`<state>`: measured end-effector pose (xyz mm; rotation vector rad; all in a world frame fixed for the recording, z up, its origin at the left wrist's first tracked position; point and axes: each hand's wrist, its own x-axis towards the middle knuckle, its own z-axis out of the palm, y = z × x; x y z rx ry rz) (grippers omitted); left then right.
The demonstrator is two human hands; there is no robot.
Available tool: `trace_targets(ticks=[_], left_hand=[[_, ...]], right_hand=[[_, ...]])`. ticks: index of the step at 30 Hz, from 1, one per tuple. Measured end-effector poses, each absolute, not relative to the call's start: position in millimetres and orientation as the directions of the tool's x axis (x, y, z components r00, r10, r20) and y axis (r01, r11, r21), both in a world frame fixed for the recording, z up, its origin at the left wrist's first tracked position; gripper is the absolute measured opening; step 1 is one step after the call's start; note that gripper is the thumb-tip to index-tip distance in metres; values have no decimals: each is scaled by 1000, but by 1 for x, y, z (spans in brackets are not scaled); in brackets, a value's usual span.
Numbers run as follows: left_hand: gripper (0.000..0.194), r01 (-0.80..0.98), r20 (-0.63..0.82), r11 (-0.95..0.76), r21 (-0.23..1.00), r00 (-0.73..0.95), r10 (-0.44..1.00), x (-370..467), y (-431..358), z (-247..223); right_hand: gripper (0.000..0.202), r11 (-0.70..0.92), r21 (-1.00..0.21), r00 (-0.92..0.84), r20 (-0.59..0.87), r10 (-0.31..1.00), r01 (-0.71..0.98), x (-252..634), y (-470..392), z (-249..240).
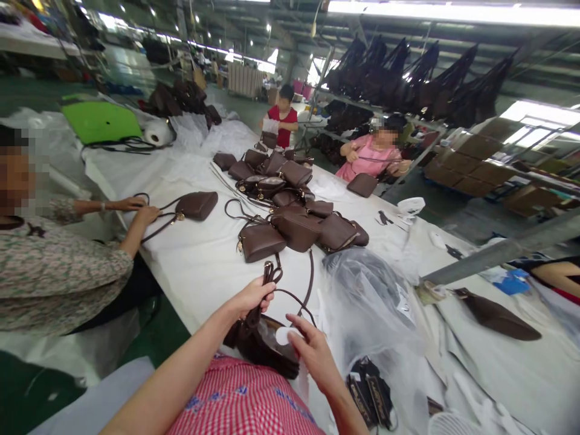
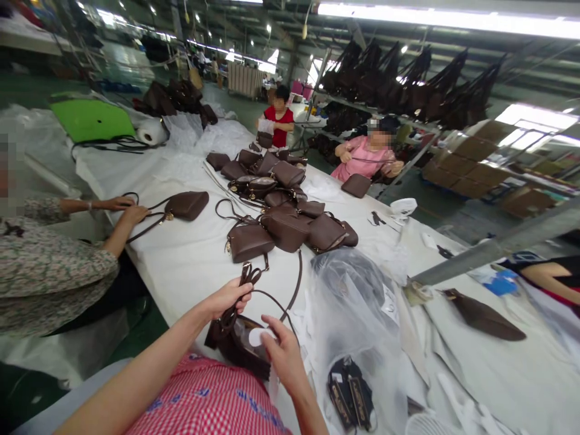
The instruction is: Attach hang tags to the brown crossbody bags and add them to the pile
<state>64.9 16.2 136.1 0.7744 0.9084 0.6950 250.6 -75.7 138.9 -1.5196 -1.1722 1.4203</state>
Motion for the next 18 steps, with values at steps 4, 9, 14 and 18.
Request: trace_targets(ticks=[4,9,14,18], left_hand=[[20,-35,-364,424,905,454,813,69,15,141],[4,366,-239,49,929,494,836,77,9,152],[10,758,-276,-230,610,475,836,81,3,159],[21,803,-260,-357,477,517,816,89,-2,157]], right_hand=[[33,-440,-897,126,-442,888,-46,222,-65,124],[25,-363,-883,211,-432,877,-298,193,-49,114],[19,-306,-767,82,-421,903,-564,180,-46,119],[24,-286,-638,-17,-393,919,-715,177,-51,130]])
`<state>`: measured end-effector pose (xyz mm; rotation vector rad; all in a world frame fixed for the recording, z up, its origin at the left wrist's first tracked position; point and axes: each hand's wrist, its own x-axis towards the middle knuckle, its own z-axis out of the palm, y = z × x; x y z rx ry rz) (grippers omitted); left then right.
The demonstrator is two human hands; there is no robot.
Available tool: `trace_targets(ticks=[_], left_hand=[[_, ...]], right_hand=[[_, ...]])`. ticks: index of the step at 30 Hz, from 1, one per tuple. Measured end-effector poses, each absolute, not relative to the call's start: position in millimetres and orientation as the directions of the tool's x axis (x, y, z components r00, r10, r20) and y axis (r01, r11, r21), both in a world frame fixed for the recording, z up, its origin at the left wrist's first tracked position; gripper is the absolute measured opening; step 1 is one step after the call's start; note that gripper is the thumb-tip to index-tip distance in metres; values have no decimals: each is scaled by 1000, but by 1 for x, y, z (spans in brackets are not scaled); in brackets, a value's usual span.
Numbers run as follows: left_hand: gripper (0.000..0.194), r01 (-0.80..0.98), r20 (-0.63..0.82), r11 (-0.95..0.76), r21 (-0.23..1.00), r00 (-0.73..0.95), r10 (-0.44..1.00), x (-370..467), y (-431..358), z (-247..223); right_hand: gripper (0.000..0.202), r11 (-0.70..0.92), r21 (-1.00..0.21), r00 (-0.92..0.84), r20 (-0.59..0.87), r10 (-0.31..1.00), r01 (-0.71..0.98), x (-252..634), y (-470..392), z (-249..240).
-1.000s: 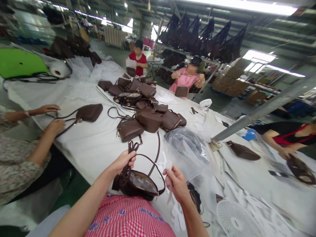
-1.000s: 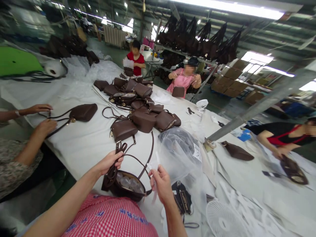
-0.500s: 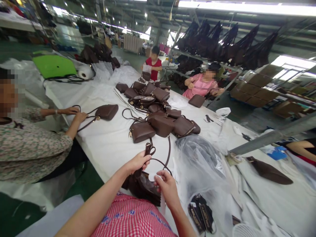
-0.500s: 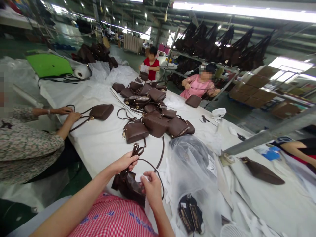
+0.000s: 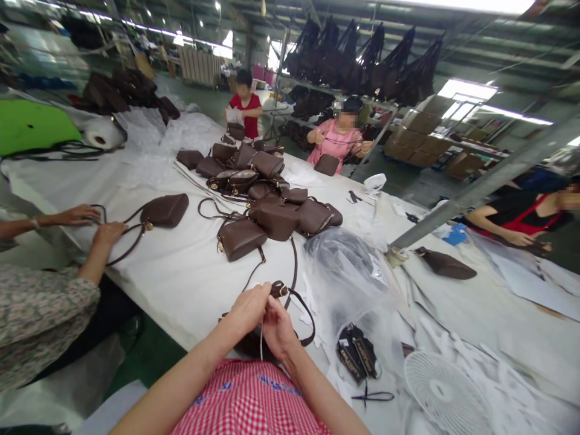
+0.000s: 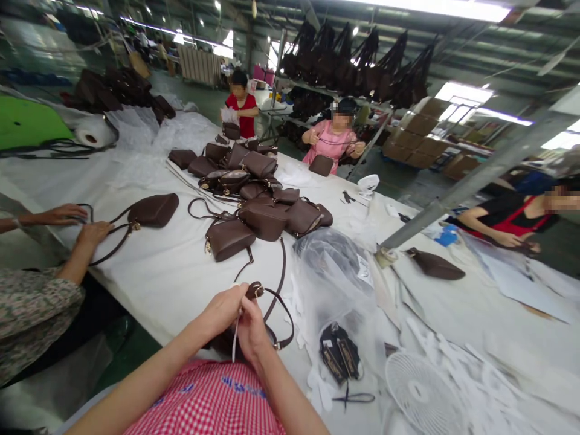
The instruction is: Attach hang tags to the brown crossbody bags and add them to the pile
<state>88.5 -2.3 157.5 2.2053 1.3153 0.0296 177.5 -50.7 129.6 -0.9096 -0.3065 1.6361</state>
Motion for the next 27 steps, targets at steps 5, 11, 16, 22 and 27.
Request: trace_targets(ticks=[5,11,16,22,27], left_hand=[[46,815,-273,-394,424,530,803,98,-9,154],[78,630,-160,-324,706,587,793,83,-13,139],[79,530,-171,-124,839,473,864,67,-15,128],[47,598,-173,-186,779,491,854,65,-18,127],[45,347,-103,-128,929,575,811,66,-17,120]], right_hand=[[37,-213,-640,109,-425,899,-739,177,-50,120],[29,-127,-649,309,-513,801,-750,181,-48,93],[30,-110,-593,287,-534,796,-798,180,-48,90],[30,-145,-657,327,-539,776,-740,179,-46,97],[35,-177,-724,350,-514,783,-667,183,-44,95]])
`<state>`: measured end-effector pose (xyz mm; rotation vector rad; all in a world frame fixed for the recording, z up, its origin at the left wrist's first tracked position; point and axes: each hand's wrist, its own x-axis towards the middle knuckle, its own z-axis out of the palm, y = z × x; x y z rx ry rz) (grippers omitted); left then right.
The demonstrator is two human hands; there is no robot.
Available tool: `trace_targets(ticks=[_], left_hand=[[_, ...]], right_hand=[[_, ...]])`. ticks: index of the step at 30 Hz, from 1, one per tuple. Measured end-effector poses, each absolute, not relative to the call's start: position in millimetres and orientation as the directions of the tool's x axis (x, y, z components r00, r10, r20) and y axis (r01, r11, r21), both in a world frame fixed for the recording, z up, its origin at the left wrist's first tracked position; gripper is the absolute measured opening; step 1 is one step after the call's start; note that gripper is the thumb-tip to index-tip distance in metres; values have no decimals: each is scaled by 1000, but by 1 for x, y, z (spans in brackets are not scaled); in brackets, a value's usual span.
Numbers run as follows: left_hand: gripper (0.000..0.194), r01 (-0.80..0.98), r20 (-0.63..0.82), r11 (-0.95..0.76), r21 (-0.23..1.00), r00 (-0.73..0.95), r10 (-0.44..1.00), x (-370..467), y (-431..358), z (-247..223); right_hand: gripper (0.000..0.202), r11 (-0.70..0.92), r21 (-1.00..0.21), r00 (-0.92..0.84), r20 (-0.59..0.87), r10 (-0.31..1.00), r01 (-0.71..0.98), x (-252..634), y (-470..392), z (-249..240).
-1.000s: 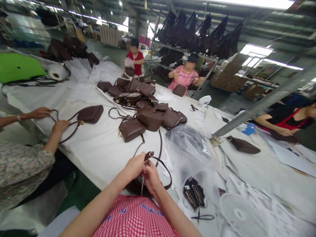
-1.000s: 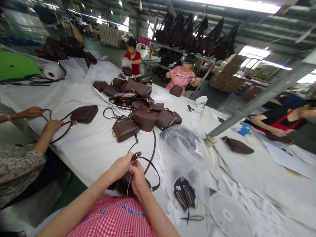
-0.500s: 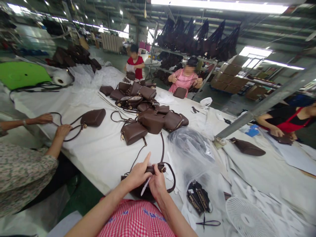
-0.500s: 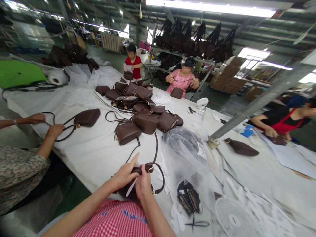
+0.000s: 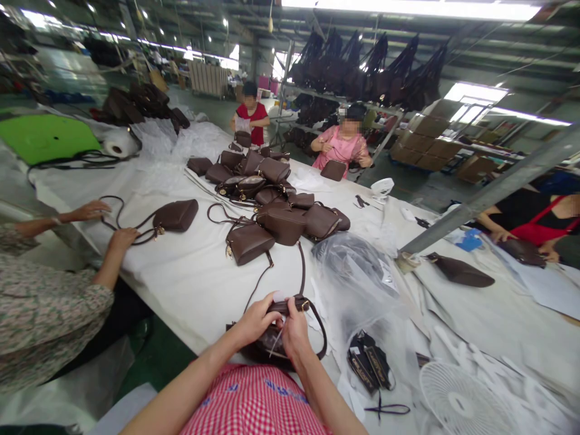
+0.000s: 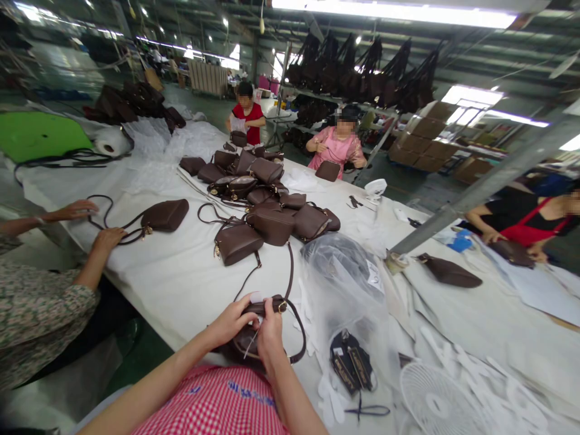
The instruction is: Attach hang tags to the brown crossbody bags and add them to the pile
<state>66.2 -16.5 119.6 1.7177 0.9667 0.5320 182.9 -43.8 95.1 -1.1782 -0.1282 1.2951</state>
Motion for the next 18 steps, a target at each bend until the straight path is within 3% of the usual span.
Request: trace_targets(ticks=[6,10,14,18], left_hand=[[44,261,-172,15,965,592,787,70,-13,115],[34,188,-190,102,977,539,820,70,-5,113],[26,244,-224,120,962,460,859,68,2,113],[13,378,-141,-66,923,494,858,67,2,114]], right_hand=[[47,-342,-781,310,-548,777,-523,182,-42,98],[41,-321,-849,224,-440,870,-419,181,-50,109],[34,-321,-946,203,-324,924,-46,192,-65,122],[9,-175,-950,140,-142,980,258,204,-70,143]])
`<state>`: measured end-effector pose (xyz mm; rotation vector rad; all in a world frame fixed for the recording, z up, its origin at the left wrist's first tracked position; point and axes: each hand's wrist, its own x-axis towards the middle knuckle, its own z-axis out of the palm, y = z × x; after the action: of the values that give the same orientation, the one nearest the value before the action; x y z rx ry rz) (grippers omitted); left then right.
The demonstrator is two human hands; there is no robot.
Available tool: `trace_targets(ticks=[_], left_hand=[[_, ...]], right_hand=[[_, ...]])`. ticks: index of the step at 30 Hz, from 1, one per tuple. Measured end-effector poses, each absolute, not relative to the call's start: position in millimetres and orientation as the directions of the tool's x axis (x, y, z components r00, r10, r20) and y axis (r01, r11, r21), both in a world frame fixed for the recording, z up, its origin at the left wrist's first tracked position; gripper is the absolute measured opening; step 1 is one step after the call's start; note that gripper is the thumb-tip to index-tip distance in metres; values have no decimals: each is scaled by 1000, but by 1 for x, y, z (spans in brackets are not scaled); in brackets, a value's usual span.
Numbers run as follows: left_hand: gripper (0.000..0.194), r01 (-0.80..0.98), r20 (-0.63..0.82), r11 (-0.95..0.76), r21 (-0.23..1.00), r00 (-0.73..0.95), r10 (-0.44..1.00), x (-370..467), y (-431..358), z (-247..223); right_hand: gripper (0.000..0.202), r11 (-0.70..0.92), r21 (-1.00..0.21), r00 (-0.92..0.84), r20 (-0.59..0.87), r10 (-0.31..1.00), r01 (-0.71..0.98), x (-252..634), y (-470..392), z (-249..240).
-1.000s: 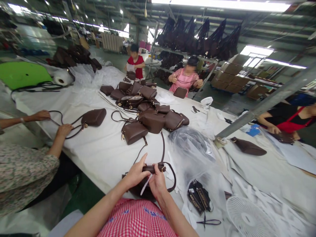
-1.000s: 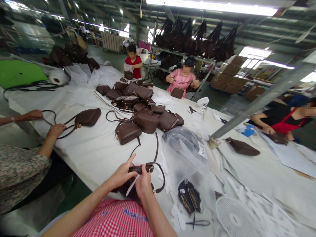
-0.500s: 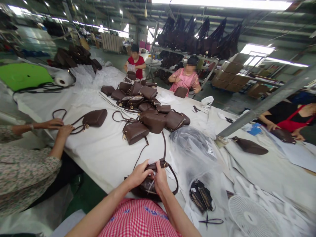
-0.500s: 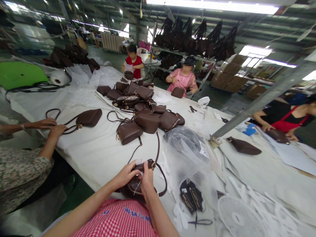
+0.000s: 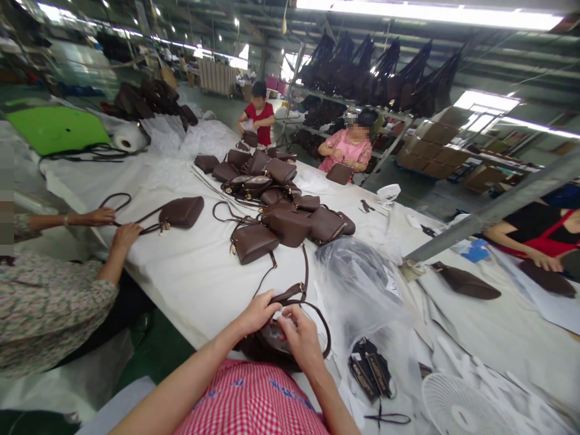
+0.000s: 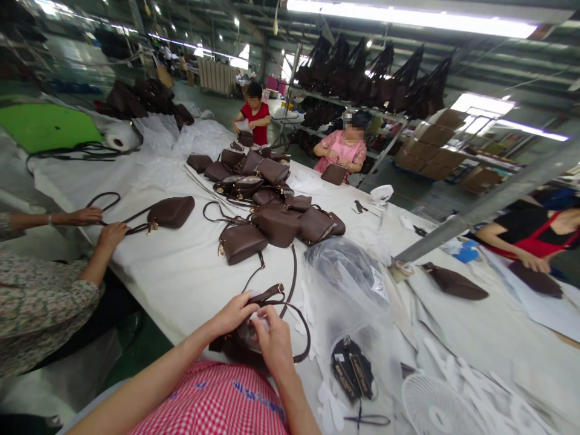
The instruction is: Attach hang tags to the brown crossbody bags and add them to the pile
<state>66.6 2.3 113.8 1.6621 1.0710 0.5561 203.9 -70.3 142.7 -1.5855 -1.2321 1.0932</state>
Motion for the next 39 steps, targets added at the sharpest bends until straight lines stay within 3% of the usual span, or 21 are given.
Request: trace_targets(ticks=[3,6,8,12,16,22,29,33,39], left_hand=[[11,473,-128,-184,862,553,823,66,0,113],[13,528,-138,-257,809,596,791,66,-3,112],[12,550,-141,-291,782,612,778,66,-5,114],[6,549,-142,-312,776,632,761,66,-9,122],[9,409,-150,-199,890,677,721,65,-14,129],[2,280,-185,-7,960,652,735,60,-15,127],[29,282,-174,19,959,536,826,69,-13,113],[26,358,-103,-101,928,509,855,74,-13,113],[18,374,-56,-195,907,565,823,76,-11,115]], right_hand=[[10,-107,-947,-12,-116,993,304,208,-69,157],[44,-103,-974,-154,-135,979,200,214,-69,162],[44,-62,-973,-187,-105,977,224,219,-70,162],[26,129,-877,-111,87,990,462,225,-66,158],[21,147,-798,-12,173,985,585,225,-61,150],[20,75,-848,42,114,993,524,225,-63,139],[28,30,-853,82,85,993,522,221,-59,138],[27,-21,-913,117,29,993,408,220,-57,140],[32,-209,-978,186,-200,962,27,217,-54,145]])
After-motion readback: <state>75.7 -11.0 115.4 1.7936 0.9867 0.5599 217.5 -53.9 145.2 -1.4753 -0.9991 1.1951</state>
